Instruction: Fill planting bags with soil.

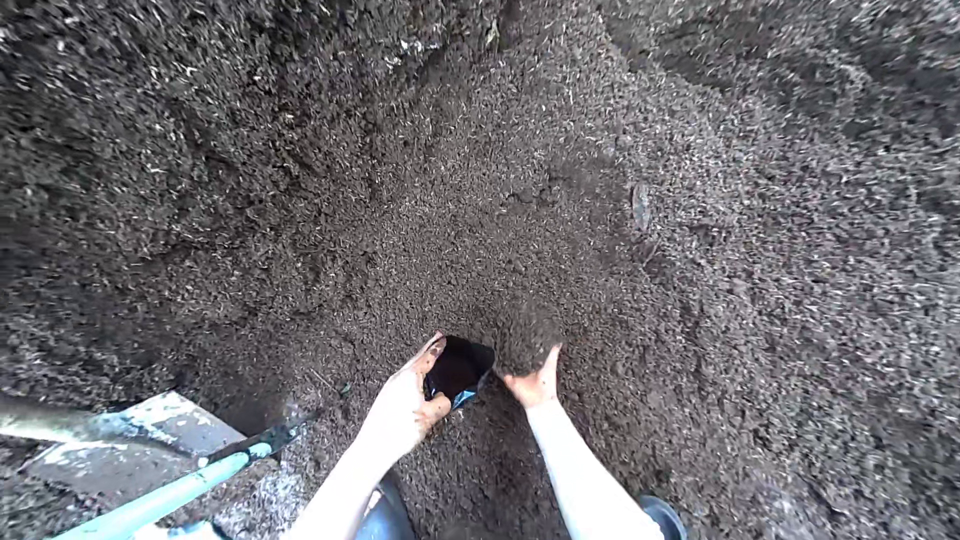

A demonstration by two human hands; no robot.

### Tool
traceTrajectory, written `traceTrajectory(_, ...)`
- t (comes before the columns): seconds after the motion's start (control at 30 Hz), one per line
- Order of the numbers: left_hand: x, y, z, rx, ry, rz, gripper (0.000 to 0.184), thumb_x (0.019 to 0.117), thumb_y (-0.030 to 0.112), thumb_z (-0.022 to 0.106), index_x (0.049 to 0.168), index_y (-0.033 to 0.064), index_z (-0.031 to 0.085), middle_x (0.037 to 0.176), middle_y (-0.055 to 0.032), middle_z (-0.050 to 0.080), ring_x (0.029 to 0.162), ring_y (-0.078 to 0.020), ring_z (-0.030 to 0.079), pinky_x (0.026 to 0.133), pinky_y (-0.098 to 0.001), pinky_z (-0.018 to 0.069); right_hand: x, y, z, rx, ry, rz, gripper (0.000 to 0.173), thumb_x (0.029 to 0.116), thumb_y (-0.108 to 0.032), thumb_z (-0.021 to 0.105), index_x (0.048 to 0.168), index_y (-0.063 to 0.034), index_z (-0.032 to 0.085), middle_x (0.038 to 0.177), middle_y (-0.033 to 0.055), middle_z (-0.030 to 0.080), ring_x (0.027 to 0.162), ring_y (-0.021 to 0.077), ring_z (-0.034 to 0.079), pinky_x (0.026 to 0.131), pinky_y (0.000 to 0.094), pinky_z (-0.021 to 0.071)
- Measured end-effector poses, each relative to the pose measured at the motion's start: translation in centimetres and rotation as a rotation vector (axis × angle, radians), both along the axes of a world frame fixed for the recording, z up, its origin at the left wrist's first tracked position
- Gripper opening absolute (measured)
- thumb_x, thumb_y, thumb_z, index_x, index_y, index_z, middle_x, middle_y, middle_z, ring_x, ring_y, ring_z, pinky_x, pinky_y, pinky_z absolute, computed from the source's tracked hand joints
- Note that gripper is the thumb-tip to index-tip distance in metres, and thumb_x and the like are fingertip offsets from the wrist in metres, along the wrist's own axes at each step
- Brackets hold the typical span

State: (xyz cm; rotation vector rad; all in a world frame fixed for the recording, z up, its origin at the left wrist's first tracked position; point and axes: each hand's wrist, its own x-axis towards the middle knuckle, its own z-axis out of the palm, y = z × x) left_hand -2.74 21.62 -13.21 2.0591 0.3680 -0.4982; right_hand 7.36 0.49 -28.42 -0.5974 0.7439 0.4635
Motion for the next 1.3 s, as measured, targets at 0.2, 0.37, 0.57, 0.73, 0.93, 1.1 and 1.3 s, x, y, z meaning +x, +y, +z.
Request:
traceTrajectory(0.2, 1.6, -0.1, -0.5, -0.028, -0.008, -0.045, 0.079, 0.0882, 0.011, 0.066, 0.161, 0.0122, 0.036, 0.17, -0.002, 0.027, 0.153, -0.013, 0.032, 0.124, -0.0376, 0.0301, 5.1, 1.2, -0.2, 0.022, -0.136, -0.051, 0.062, 0.1059, -0.061, 0.011, 0.122, -0.0157, 0.051, 0.1, 0.0062, 0.065, 0.091, 0.019, 0.065, 0.075, 0.0431, 0.0571)
traceTrajectory(0.37, 3.7, -0.3, -0.1, 0.005, 0.003, -0.065, 0.074, 0.0929, 0.013, 0.069, 0.159, 0.0073, 0.037, 0.17, -0.007, 0.028, 0.153, -0.0201, 0.036, 0.123, -0.044, 0.032, 4.5, -1.0, 7.5, -0.052, -0.152, 0.105, 0.063, 0.1072, -0.058, 0.011, 0.109, -0.0131, 0.056, 0.083, 0.0049, 0.067, 0.074, 0.0157, 0.067, 0.061, 0.0352, 0.058)
traceTrajectory(0.57, 4.1, -2.2, 0.8, 0.027, -0.026, -0.001, 0.075, 0.0887, 0.012, 0.075, 0.156, 0.0043, 0.042, 0.162, -0.0124, 0.042, 0.146, -0.0257, 0.046, 0.121, -0.0486, 0.0361, 1.7, 0.0, 16.3, 0.04, -0.139, 0.447, 0.068, 0.1053, -0.062, 0.016, 0.103, -0.0141, 0.063, 0.087, 0.0065, 0.073, 0.078, 0.0186, 0.072, 0.066, 0.039, 0.0617)
traceTrajectory(0.73, 2.1, -2.2, 1.3, 0.048, -0.006, 0.08, 0.077, 0.0894, 0.01, 0.073, 0.157, 0.0026, 0.037, 0.168, -0.009, 0.032, 0.151, -0.022, 0.039, 0.123, -0.0423, 0.0323, 0.6, 1.9, 19.6, -0.401, -0.393, 0.766, 0.039, 0.1122, -0.028, 0.036, 0.139, -0.0072, 0.054, 0.127, 0.0103, 0.065, 0.108, 0.0198, 0.066, 0.087, 0.0391, 0.0574)
traceTrajectory(0.93, 1.8, -0.4, -0.1, 0.091, 0.008, -0.04, 0.072, 0.0906, 0.014, 0.072, 0.156, 0.014, 0.043, 0.167, -0.0134, 0.031, 0.152, -0.0284, 0.037, 0.121, -0.0496, 0.0351, -2.5, -0.8, 12.9, -0.625, -0.314, 0.851, 0.052, 0.1119, -0.04, 0.035, 0.15, -0.0048, 0.04, 0.138, 0.0179, 0.06, 0.118, 0.0308, 0.066, 0.092, 0.0483, 0.0575)
traceTrajectory(1.1, 2.3, -0.7, -0.7, -0.062, 0.107, -0.16, 0.069, 0.097, 0.016, 0.067, 0.159, 0.0087, 0.037, 0.164, -0.0158, 0.035, 0.124, -0.0287, 0.063, 0.1, -0.0478, 0.0549, -15.9, -0.5, -1.2, 0.03, 0.391, 1.19, 0.12, 0.0859, -0.091, 0.007, 0.153, 0.0041, 0.033, 0.145, 0.029, 0.053, 0.129, 0.0398, 0.058, 0.104, 0.053, 0.0501)
traceTrajectory(1.3, -1.5, -0.4, 5.5, -0.195, 0.005, -0.084, 0.076, 0.0898, 0.013, 0.064, 0.161, 0.0171, 0.037, 0.17, 0.0032, 0.027, 0.141, -0.0061, 0.048, 0.112, -0.0319, 0.0454, -13.1, 5.7, 0.2, 0.2, 0.24, 0.447, 0.088, 0.0996, -0.075, 0.009, 0.148, -0.008, 0.038, 0.134, 0.0203, 0.058, 0.116, 0.0308, 0.061, 0.097, 0.0495, 0.0536)
